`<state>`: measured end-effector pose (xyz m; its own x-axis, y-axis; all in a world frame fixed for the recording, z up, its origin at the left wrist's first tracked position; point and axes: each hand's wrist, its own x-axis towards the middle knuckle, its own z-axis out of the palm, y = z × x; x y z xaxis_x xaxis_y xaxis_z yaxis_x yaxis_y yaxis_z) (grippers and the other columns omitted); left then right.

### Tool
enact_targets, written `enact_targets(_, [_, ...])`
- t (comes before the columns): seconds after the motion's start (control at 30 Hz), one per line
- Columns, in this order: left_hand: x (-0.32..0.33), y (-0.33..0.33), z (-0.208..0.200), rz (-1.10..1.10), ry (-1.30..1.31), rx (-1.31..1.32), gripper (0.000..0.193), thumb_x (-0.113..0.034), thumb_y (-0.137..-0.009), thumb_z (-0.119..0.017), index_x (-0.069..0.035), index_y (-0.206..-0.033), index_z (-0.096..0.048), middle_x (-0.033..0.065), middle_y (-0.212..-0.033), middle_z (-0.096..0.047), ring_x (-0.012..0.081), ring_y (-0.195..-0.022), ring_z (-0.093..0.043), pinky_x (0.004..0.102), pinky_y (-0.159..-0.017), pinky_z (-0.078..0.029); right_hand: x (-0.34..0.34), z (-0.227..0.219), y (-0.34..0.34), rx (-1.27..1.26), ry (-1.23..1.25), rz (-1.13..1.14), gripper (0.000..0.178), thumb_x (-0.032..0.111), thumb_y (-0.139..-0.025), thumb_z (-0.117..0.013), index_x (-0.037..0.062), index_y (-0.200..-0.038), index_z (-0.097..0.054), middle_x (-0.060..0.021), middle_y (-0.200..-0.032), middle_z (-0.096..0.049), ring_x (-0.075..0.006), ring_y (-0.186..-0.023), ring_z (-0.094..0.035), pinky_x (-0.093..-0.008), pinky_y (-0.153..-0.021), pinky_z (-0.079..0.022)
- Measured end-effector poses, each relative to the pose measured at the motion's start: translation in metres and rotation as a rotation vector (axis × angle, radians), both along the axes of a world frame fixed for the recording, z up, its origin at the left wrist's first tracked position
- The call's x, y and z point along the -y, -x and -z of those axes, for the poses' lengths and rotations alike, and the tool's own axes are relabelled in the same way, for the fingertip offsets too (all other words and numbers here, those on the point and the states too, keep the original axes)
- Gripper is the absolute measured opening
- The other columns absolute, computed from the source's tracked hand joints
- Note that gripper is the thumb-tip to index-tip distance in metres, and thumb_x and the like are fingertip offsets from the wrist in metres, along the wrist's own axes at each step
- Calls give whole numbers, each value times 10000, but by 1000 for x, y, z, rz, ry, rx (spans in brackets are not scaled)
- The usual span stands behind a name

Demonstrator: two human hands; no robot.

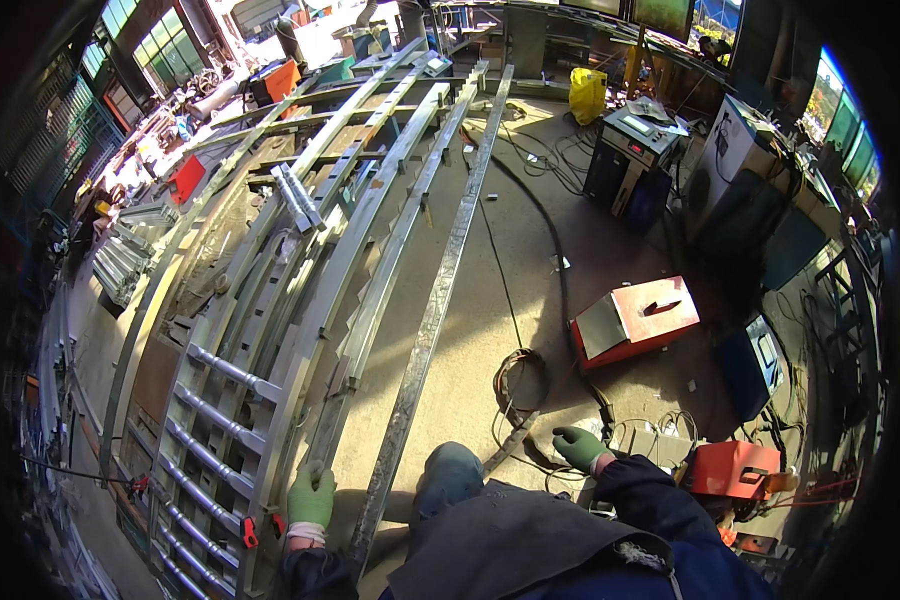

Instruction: The person welds joints on a metal frame using a handheld welding torch, then adjusts a control panel and uses a grinding tool on a metal piece. The person repeatedly positions and welds sections of the frame, then moves to grind a separate metal component.

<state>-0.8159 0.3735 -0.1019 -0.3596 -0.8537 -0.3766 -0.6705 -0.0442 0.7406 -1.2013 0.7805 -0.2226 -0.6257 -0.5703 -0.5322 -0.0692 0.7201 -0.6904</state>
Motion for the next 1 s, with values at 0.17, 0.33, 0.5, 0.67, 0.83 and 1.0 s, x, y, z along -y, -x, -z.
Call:
enact_targets(0.17, [71,126,12,-43,489,-185,355,-124,-1086,-599,43,-1394,-657,171,-1228,-765,239,-1115,-748,359,-940,-590,75,-21,97,-109,44,-170,461,325,-1017,-654,23,-1361,-709,-228,-1273,-763,-350,-1183,-744,-408,-1034,-557])
enact_targets(0.33, [159,284,42,-76,381,-489,307,-44,-1113,-505,57,-1352,-670,144,-1199,-761,229,-1093,-746,345,-994,-597,34,47,195,-150,-156,55,465,355,-1005,-651,36,-1336,-723,-213,-1228,-780,-377,-1170,-740,-424,-1010,-564])
enact_targets(0.5, [199,474,26,170,224,-618,309,10,-1085,-502,58,-1333,-680,142,-1167,-765,232,-1085,-748,356,-1003,-601,-105,70,226,-66,-500,404,389,323,-972,-639,47,-1198,-796,-226,-1092,-800,-364,-1049,-772,-441,-931,-575])
enact_targets(0.67, [220,648,3,382,194,-791,334,68,-1055,-492,57,-1326,-688,138,-1185,-767,225,-1088,-753,358,-998,-606,-93,60,210,115,-573,785,372,283,-949,-608,15,-1112,-808,-241,-1051,-801,-390,-1026,-774,-447,-903,-593])
enact_targets(0.83, [180,819,2,537,132,-880,347,82,-1041,-501,60,-1333,-688,140,-1190,-776,228,-1088,-763,365,-999,-606,-34,58,241,116,-580,673,357,264,-954,-620,29,-1146,-806,-201,-1077,-807,-360,-1044,-769,-431,-921,-587])
enact_targets(1.0, [178,935,31,694,230,-746,338,73,-1054,-511,46,-1340,-690,123,-1168,-783,204,-1075,-763,344,-998,-592,-8,85,394,154,-504,705,319,189,-972,-624,16,-1183,-790,-169,-1070,-807,-313,-1014,-769,-398,-892,-587])
